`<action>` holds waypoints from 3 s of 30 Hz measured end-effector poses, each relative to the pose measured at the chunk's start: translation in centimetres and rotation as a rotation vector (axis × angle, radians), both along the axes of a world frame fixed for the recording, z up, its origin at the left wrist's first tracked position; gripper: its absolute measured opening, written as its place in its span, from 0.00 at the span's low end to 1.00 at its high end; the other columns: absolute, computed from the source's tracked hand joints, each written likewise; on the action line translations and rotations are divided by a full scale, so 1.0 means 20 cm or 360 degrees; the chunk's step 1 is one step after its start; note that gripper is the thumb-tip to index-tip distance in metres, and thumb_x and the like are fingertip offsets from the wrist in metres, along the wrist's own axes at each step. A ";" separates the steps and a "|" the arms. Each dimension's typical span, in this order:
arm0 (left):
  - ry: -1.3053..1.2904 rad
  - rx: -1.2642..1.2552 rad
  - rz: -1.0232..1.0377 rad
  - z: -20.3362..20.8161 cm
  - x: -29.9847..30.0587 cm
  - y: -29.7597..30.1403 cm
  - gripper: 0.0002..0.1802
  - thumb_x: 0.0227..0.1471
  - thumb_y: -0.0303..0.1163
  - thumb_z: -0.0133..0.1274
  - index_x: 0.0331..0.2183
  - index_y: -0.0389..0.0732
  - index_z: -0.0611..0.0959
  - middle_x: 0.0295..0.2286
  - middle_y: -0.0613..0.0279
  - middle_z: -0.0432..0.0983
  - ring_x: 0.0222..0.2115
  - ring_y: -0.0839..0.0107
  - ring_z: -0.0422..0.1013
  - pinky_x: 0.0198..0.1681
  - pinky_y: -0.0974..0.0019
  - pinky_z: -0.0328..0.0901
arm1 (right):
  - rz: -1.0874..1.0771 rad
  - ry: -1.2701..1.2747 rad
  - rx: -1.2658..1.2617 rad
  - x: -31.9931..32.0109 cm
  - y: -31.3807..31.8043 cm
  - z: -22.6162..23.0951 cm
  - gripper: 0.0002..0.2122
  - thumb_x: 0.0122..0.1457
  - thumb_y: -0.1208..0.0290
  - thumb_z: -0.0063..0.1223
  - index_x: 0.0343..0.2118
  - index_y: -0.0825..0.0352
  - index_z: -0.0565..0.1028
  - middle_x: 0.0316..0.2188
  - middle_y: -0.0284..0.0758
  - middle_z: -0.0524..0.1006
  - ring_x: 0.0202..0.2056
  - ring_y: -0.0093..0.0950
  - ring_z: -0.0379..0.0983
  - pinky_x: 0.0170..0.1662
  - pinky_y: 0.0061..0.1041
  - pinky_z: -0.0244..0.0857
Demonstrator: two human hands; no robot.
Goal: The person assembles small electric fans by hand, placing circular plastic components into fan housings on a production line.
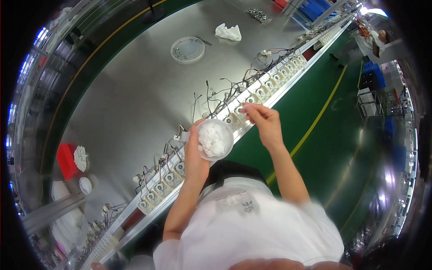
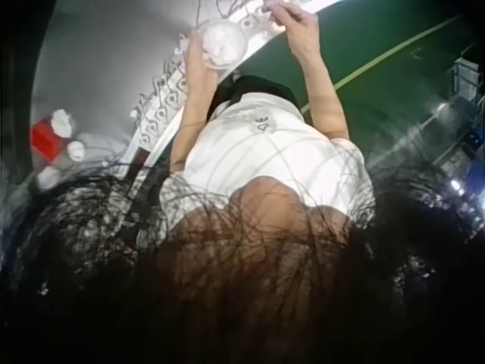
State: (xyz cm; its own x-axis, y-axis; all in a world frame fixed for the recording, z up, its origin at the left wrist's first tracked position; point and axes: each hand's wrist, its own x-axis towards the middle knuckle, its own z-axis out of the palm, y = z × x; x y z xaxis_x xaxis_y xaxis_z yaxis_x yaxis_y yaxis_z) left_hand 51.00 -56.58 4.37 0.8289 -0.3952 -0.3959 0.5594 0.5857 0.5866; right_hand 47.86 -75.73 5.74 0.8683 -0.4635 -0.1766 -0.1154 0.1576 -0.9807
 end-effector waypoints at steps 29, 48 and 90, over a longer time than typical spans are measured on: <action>0.0046 0.0047 0.0179 0.03 0.01 0.03 0.21 0.61 0.41 0.38 0.49 0.36 0.70 0.45 0.57 0.69 0.48 0.65 0.65 0.54 0.61 0.61 | 0.0091 -0.0387 -0.2011 0.05 -0.32 -0.29 0.06 0.48 0.76 0.58 0.30 0.66 0.78 0.30 0.35 0.76 0.30 0.34 0.72 0.34 0.30 0.66; 0.0080 0.0071 0.0119 0.08 -0.05 -0.01 0.21 0.61 0.42 0.40 0.47 0.35 0.71 0.43 0.58 0.70 0.47 0.68 0.66 0.52 0.64 0.61 | 0.0259 -0.0114 -0.2048 0.11 -0.34 -0.22 0.03 0.45 0.78 0.57 0.24 0.67 0.77 0.23 0.37 0.74 0.29 0.38 0.72 0.33 0.34 0.64; -0.0035 0.0095 0.0300 0.01 -0.13 0.18 0.23 0.62 0.44 0.36 0.49 0.36 0.69 0.46 0.57 0.69 0.49 0.68 0.65 0.53 0.65 0.60 | 0.0175 -0.0215 -0.1665 0.00 -0.13 -0.21 0.04 0.52 0.78 0.56 0.32 0.68 0.78 0.28 0.36 0.77 0.26 0.27 0.73 0.27 0.21 0.65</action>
State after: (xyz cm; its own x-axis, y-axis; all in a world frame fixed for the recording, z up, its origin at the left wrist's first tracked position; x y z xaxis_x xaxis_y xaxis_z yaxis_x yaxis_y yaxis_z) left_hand 48.49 -52.95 4.67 0.8947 -0.2086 -0.3950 0.4299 0.6426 0.6343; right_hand 47.85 -78.36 1.55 0.8975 -0.2467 0.3656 0.0423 -0.7770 -0.6281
